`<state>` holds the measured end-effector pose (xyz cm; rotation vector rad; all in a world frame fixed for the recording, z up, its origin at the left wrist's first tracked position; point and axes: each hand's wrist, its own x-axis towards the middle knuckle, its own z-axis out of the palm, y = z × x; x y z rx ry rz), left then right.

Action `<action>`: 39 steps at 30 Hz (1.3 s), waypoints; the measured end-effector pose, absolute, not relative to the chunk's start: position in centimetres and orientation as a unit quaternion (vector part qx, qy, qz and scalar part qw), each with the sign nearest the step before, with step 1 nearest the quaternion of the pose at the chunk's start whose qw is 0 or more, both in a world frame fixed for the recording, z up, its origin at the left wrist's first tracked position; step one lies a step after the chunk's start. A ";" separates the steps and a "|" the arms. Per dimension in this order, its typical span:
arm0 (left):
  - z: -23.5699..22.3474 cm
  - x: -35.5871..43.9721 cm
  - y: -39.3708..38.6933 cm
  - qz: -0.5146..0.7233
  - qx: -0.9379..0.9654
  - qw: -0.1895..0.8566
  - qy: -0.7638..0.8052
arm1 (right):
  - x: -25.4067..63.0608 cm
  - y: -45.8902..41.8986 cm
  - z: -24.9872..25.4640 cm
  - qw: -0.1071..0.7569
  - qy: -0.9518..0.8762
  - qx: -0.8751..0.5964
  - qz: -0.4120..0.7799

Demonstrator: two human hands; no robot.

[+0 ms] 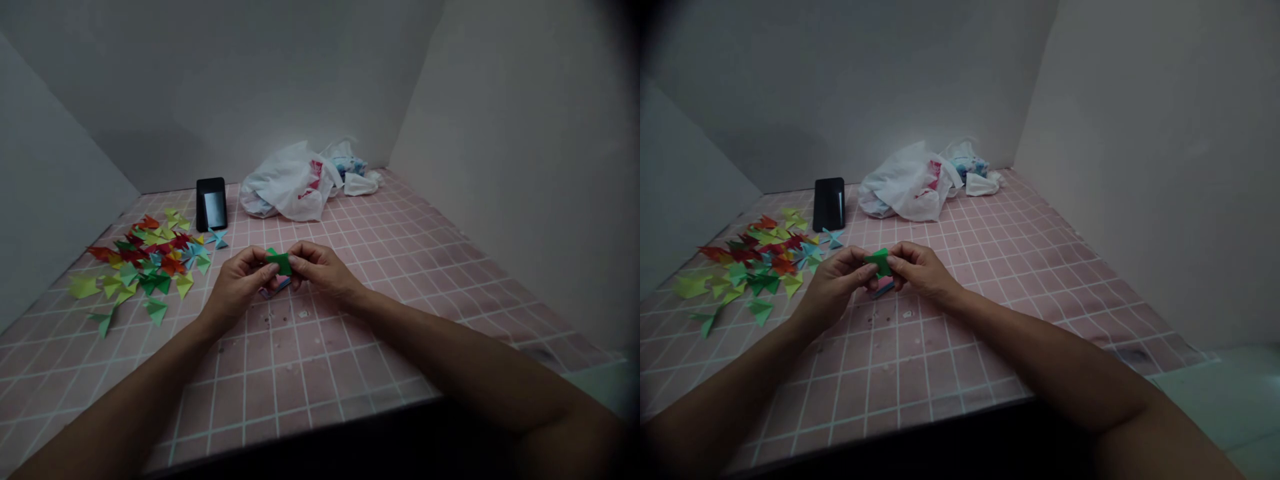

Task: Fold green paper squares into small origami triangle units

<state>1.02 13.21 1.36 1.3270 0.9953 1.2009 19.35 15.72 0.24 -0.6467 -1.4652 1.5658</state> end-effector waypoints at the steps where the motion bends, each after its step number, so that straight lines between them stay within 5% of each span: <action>1: 1.4 1.0 13.2 0.495 0.558 0.519 0.418 | 19.3 15.8 0.2 0.440 -0.590 -0.260 0.625; 39: 1.7 1.2 12.5 0.511 0.574 0.507 0.390 | 19.4 14.8 0.8 0.509 -0.726 -0.274 0.373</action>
